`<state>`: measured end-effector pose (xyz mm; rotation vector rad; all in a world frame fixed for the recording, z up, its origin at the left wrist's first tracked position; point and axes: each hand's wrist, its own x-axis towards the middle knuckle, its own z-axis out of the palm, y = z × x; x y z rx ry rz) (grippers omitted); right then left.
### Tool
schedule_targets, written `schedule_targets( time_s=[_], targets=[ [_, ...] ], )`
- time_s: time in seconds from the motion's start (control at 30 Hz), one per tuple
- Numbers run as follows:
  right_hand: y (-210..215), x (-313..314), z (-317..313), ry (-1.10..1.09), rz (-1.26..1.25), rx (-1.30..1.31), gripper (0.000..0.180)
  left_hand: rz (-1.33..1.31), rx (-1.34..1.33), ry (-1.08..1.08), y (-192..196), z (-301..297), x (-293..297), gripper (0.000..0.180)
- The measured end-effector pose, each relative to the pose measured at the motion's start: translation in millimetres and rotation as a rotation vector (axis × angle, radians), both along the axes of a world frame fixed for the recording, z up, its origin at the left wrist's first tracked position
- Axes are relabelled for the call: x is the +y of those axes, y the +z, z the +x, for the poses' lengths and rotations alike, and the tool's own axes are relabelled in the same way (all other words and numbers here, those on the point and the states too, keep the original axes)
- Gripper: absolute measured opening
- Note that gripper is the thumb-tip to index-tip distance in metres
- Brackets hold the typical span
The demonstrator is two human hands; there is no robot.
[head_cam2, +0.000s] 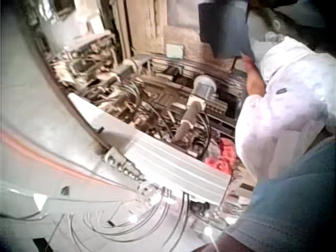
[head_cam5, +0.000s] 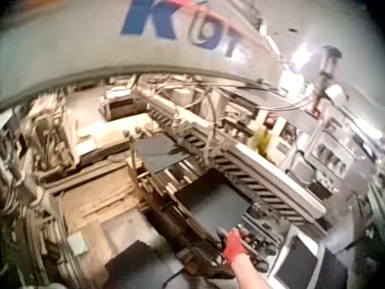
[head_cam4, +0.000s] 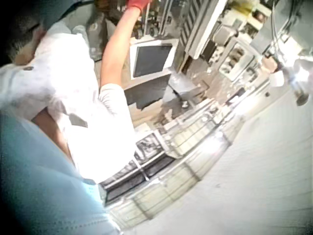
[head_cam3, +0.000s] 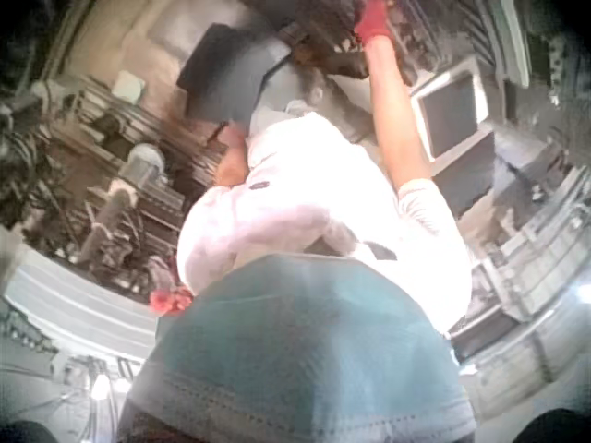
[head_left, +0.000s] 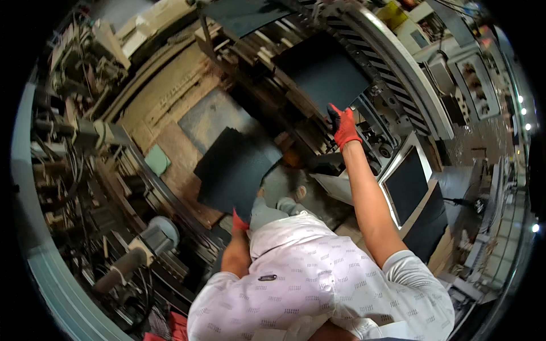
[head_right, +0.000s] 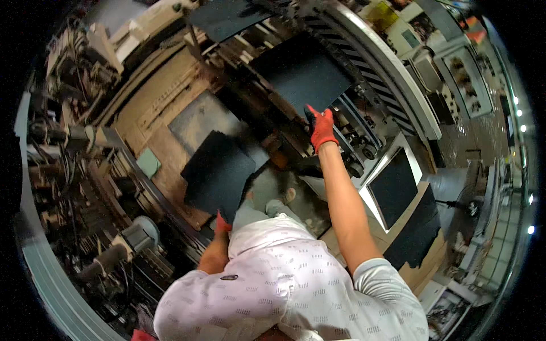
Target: The person places wood panels onto a conveyor belt at a machinery station and luego stacks panels from one pile to another by hand.
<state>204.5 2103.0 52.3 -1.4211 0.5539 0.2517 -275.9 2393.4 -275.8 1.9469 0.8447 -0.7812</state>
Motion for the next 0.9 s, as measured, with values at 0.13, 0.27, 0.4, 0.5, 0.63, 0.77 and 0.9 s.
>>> schedule_targets(
  time_s=[0.13,0.27,0.4,0.5,0.63,0.77,0.9],
  targets=[
    [38.4,12.2,-26.6,0.013,0.124,-0.100,0.051,0.352,-0.022,0.000,7.5,-1.9,-4.6,0.118],
    [58.3,-8.0,-67.6,0.037,0.395,-0.109,0.052,-0.152,-0.341,1.412,74.8,12.0,3.8,0.056],
    [51.3,-68.0,-132.1,0.158,0.407,-0.234,0.048,-0.357,-0.515,1.336,135.0,25.7,43.2,0.040],
    [43.7,-115.3,-189.5,0.256,-0.202,-0.640,0.037,-0.434,-0.542,1.251,172.8,55.7,58.6,0.040],
    [33.2,-185.4,-253.8,-0.111,0.499,-0.029,0.021,-0.620,-0.791,1.035,242.1,132.2,30.1,0.025],
    [3.1,-239.4,-305.0,-0.293,0.653,-0.120,0.024,-0.609,-0.820,0.839,309.8,232.1,-31.5,0.035],
    [-25.1,-278.4,-339.0,-0.233,0.500,-0.269,0.047,-0.774,-0.682,0.790,344.3,316.3,-105.8,0.033]
  ],
)
